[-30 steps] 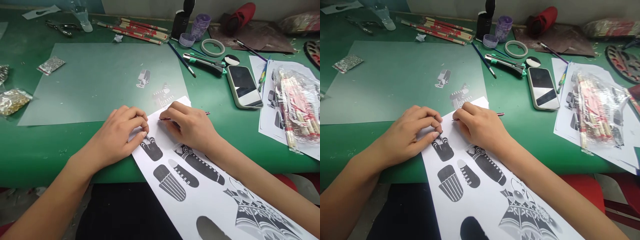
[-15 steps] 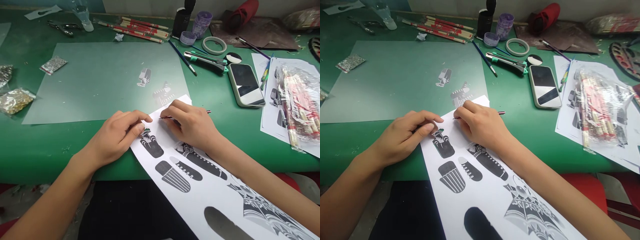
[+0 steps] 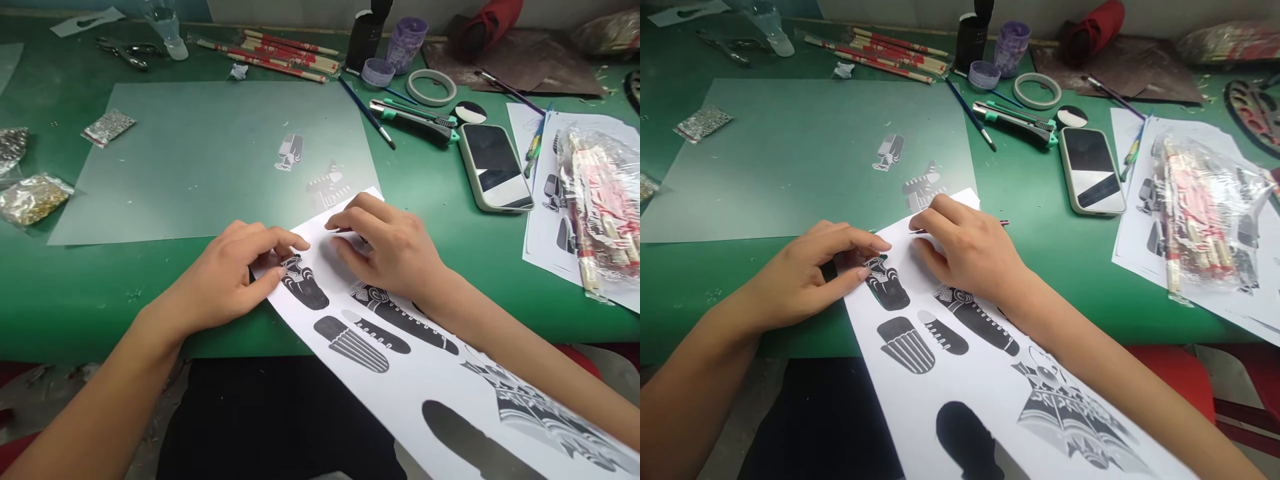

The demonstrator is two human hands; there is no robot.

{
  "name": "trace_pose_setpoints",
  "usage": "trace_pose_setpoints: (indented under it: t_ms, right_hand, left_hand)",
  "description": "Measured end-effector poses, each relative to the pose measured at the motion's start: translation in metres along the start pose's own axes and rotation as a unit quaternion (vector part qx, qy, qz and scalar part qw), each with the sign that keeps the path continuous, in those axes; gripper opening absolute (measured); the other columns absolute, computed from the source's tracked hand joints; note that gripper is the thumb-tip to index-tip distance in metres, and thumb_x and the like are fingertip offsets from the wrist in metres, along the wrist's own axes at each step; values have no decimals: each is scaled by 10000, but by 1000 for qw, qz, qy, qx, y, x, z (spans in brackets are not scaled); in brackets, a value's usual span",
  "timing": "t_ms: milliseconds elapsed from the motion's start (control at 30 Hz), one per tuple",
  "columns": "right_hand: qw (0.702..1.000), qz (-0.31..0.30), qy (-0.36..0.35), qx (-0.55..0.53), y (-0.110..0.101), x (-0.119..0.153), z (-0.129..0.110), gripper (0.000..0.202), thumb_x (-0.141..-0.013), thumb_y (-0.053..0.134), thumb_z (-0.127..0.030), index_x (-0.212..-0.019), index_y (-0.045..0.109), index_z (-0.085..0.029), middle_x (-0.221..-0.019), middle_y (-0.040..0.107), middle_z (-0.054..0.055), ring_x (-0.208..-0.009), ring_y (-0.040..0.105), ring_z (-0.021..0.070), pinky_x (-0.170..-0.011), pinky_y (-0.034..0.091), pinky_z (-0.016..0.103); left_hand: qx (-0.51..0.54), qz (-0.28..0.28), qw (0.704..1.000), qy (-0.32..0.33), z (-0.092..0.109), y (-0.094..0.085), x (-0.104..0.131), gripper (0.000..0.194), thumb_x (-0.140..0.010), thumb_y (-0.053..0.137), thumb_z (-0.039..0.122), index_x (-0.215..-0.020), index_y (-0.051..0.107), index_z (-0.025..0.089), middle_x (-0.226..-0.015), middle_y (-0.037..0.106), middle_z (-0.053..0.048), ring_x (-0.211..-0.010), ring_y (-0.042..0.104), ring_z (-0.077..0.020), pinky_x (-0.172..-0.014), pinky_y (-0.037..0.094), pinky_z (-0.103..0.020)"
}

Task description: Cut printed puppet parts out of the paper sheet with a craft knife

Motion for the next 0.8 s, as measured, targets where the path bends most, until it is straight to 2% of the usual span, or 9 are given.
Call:
trace_pose_setpoints:
  t_ms: [133,267,467,700,800]
  right_hand:
    - [999,-24,-45,16,1,0,-3,150,-941,521,-196,-929,671,-185,-766,627,-7,-604,503,97,-509,302,249]
    - [998,-40,-44,16,2,-2,-4,182,-941,504,-180,-900,682,-185,-741,648,-13,-582,465,93,-493,260,243]
    - [998,-39,-46,21,2,-1,-6,178,-923,504,-154,-888,676,-186,-721,644,-16,-589,472,96,-508,264,234]
    - [997,-25,-53,46,2,0,-6,192,-940,490,-159,-902,678,-167,-722,617,-14,-562,417,89,-491,253,231]
    - [996,-30,-50,61,3,0,-5,200,-954,478,-167,-907,673,-170,-716,591,-14,-562,392,98,-481,236,240]
  left_hand:
    - [6,-13,999,30,2,0,0,389,-864,473,156,-1183,640,305,-860,655,35,-824,575,-156,-880,435,-308]
    - [-5,-37,998,59,3,-3,-2,434,-836,491,156,-1195,669,323,-767,596,19,-754,518,-162,-832,420,-316]
    - [-8,-56,995,78,3,-8,-1,435,-851,470,165,-1207,675,310,-816,618,-11,-781,509,-173,-824,419,-316]
    - [7,-36,998,45,10,-2,3,316,-974,500,400,-1243,654,337,-794,611,22,-784,526,-166,-829,406,-304]
    - [10,-39,998,52,12,2,7,300,-965,521,370,-1230,660,362,-769,597,32,-778,516,-164,-815,394,-293]
Point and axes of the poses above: each hand's wrist, its own x-axis away from the middle knuckle, its own y-axis out of the palm, z = x × y, the point moved 3 cm from there along -x, towards the middle knuckle
